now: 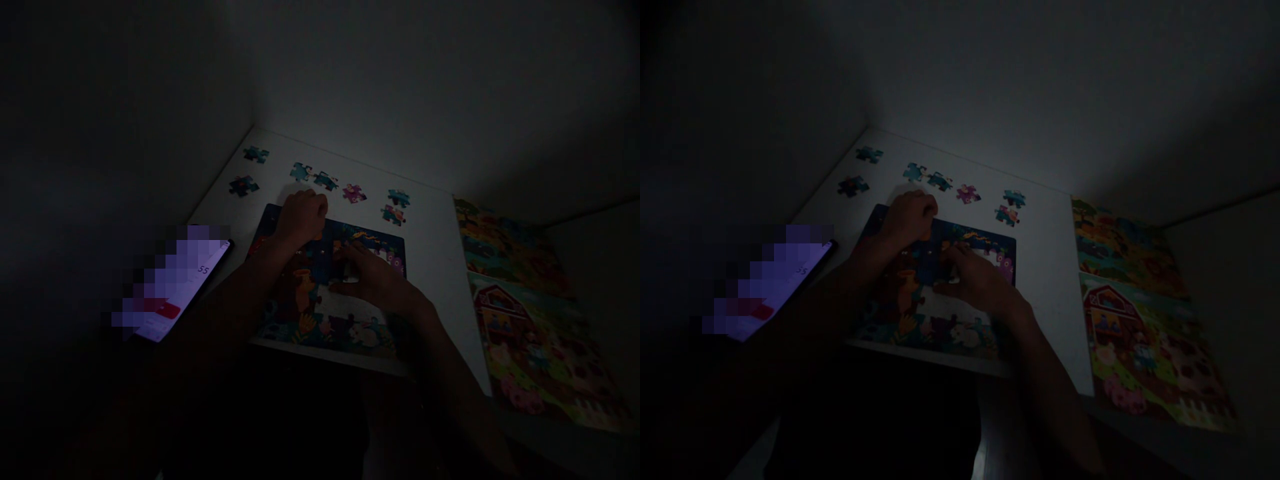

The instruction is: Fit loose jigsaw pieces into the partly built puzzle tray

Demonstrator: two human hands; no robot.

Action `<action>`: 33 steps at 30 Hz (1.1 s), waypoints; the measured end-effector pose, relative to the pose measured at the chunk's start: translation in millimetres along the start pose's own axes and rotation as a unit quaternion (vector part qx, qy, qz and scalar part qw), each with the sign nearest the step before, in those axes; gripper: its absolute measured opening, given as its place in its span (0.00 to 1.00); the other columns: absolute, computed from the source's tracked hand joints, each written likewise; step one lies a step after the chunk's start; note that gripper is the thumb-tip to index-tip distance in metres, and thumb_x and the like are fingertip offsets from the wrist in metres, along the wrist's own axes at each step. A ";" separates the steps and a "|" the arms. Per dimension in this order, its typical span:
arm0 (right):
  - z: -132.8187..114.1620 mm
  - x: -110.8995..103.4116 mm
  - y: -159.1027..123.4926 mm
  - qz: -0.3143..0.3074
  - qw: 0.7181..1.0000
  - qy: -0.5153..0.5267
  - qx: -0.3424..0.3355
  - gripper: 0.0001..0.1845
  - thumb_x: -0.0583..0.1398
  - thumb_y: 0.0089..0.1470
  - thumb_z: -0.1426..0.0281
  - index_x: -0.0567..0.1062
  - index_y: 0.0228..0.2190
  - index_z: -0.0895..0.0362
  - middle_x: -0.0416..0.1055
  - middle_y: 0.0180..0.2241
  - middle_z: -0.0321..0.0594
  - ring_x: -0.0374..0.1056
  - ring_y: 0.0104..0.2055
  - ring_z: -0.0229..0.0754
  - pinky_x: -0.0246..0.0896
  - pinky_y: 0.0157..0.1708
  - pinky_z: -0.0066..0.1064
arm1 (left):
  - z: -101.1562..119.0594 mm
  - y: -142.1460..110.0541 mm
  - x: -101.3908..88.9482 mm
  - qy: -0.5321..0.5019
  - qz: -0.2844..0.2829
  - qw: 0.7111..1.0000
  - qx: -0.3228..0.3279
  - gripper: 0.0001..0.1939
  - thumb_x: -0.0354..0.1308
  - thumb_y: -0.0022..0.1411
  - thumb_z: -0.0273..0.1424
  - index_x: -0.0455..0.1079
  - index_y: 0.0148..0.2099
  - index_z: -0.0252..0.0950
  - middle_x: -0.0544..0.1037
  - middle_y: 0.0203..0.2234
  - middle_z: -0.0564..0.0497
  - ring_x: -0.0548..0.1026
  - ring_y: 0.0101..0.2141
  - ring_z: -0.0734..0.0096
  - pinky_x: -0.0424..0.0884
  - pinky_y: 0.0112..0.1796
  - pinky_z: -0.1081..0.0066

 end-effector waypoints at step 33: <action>4.7 1.9 4.9 -0.032 0.995 0.091 -0.018 0.13 0.61 0.56 0.69 0.83 0.40 0.46 0.79 0.40 0.36 0.73 0.37 0.41 0.65 0.38 0.34 | -0.6 0.5 -1.2 -0.007 -0.009 1.000 -0.001 0.13 0.48 0.65 0.26 0.75 0.40 0.37 0.77 0.38 0.45 0.72 0.41 0.60 0.64 0.44 0.62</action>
Point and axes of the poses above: each hand's wrist, its own y-axis towards the middle knuckle, its own x-axis out of the palm, z = x × y, the point moved 2 cm from there along y, towards the middle knuckle
